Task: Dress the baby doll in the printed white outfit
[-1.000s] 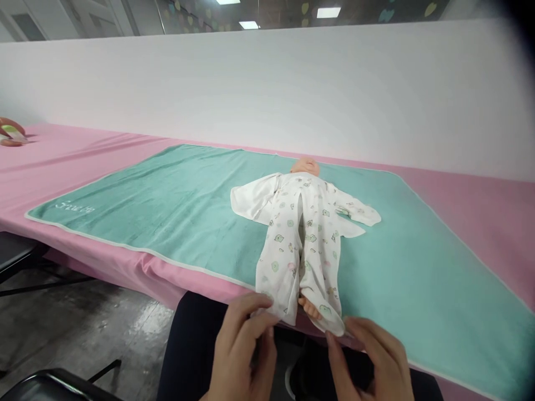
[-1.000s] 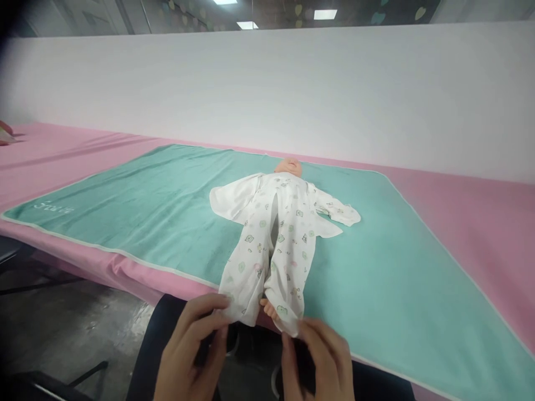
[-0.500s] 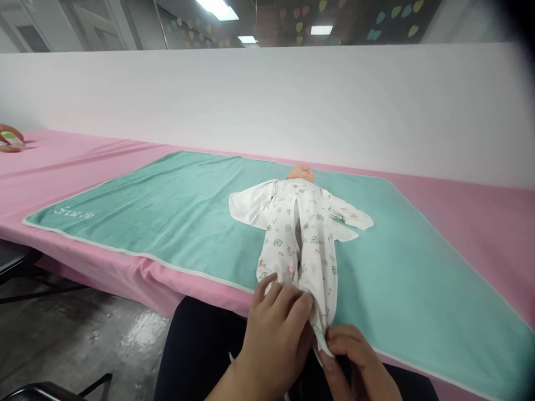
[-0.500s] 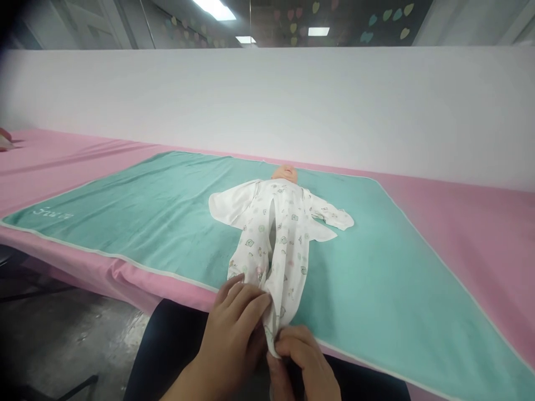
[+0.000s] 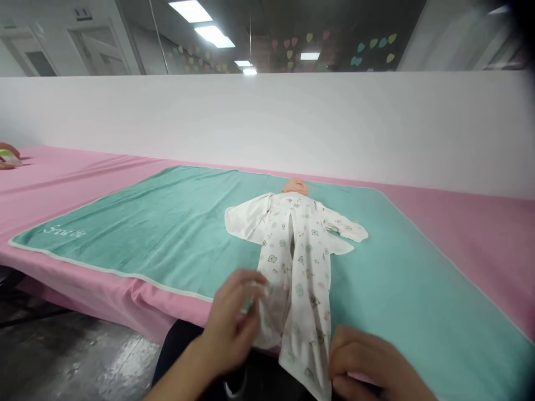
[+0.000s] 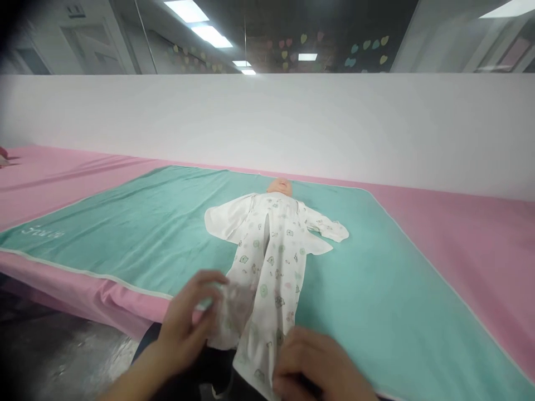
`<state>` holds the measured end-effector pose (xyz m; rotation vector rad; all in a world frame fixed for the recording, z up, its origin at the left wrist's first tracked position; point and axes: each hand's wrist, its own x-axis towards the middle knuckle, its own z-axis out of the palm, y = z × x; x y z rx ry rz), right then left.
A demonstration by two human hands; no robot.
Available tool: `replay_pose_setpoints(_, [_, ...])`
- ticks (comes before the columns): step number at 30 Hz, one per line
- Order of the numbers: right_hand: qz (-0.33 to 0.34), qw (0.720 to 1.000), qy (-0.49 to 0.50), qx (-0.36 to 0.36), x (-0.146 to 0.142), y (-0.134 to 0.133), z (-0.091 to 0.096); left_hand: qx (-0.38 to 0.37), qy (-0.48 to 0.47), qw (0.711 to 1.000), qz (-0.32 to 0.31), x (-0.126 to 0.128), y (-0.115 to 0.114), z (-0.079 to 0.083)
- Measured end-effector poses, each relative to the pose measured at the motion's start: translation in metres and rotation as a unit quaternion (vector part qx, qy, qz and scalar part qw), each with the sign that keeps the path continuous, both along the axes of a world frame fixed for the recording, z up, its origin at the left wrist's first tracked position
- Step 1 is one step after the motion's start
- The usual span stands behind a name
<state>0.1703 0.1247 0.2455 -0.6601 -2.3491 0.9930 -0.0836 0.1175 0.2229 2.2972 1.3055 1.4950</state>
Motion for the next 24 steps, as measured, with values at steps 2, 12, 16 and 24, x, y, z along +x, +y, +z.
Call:
replay_pose_setpoints(2, [-0.055,0.998,0.019,-0.016,-0.002,0.019,0.019,-0.038,-0.038,0.993,0.105,-0.019,0.042,0.006])
replay_pose_setpoints(12, [-0.196,0.954,-0.065,0.218,-0.083,0.182,0.009,-0.274,0.157,0.876,0.364,-0.055,0.22,0.014])
replay_pose_setpoints(16, [-0.186,0.926,-0.114,0.308,-0.09,0.192,-0.006,-0.269,0.144,0.879,0.367,-0.06,0.229,0.01])
replay_pose_setpoints(24, [-0.183,0.928,-0.101,0.307,-0.088,0.187,-0.005,-0.174,-0.058,0.958,0.219,-0.005,0.219,0.05])
